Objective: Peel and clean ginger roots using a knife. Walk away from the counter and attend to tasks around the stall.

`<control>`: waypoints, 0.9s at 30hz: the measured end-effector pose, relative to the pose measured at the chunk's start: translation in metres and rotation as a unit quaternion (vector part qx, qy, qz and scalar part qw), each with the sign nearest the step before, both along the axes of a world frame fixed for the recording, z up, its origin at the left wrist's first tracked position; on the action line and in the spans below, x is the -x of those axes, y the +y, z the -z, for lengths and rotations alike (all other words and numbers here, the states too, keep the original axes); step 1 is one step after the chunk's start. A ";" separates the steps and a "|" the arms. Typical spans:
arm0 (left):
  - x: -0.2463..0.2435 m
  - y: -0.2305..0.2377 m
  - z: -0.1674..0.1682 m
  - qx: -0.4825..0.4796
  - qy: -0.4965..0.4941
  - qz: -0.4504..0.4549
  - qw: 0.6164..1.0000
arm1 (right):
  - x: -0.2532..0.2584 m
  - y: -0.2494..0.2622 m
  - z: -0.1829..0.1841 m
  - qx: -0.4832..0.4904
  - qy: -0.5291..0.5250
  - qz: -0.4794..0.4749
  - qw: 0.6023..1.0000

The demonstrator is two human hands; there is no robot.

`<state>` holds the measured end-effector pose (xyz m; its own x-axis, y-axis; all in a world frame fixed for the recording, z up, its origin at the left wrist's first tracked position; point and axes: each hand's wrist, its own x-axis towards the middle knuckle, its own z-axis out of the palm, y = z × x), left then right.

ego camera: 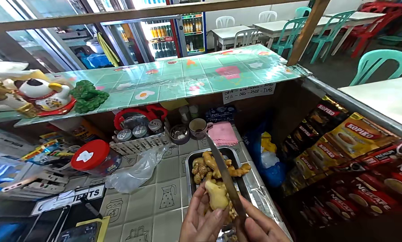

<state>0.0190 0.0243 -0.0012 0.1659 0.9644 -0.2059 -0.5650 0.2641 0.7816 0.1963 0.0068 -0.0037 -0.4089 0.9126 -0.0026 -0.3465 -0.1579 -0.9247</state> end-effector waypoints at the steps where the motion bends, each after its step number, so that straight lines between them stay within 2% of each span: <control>1: 0.000 0.000 0.000 0.007 -0.018 0.004 1.000 | -0.001 0.001 0.002 0.015 0.018 0.000 1.000; 4: 0.003 0.001 0.002 0.012 -0.042 0.013 0.999 | -0.007 0.004 0.007 0.062 0.047 -0.003 0.997; 6: 0.007 0.001 0.005 0.002 -0.041 0.021 0.999 | -0.013 0.006 0.009 0.063 0.028 -0.018 0.997; 11: 0.019 0.005 0.013 -0.054 -0.021 0.061 0.996 | -0.025 0.011 0.001 -0.011 -0.072 -0.069 0.995; 17: 0.020 0.002 0.009 -0.069 0.025 0.061 0.995 | -0.031 0.017 -0.004 -0.070 -0.116 -0.107 0.985; 21: 0.021 0.004 0.013 -0.107 0.065 0.057 0.991 | -0.032 0.018 -0.004 -0.061 -0.114 -0.107 0.986; 24: 0.021 0.004 0.008 -0.095 0.091 0.055 0.990 | -0.032 0.017 0.000 -0.022 -0.075 -0.084 0.993; 27: 0.023 0.003 0.008 -0.094 0.101 0.061 0.989 | -0.032 0.017 -0.001 -0.037 -0.109 -0.076 0.990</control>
<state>-0.0036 0.0272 -0.0089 0.2574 0.9640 -0.0664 -0.3648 0.1606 0.9171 0.2287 0.0235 -0.0028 -0.5385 0.8416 -0.0420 -0.1150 -0.1228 -0.9857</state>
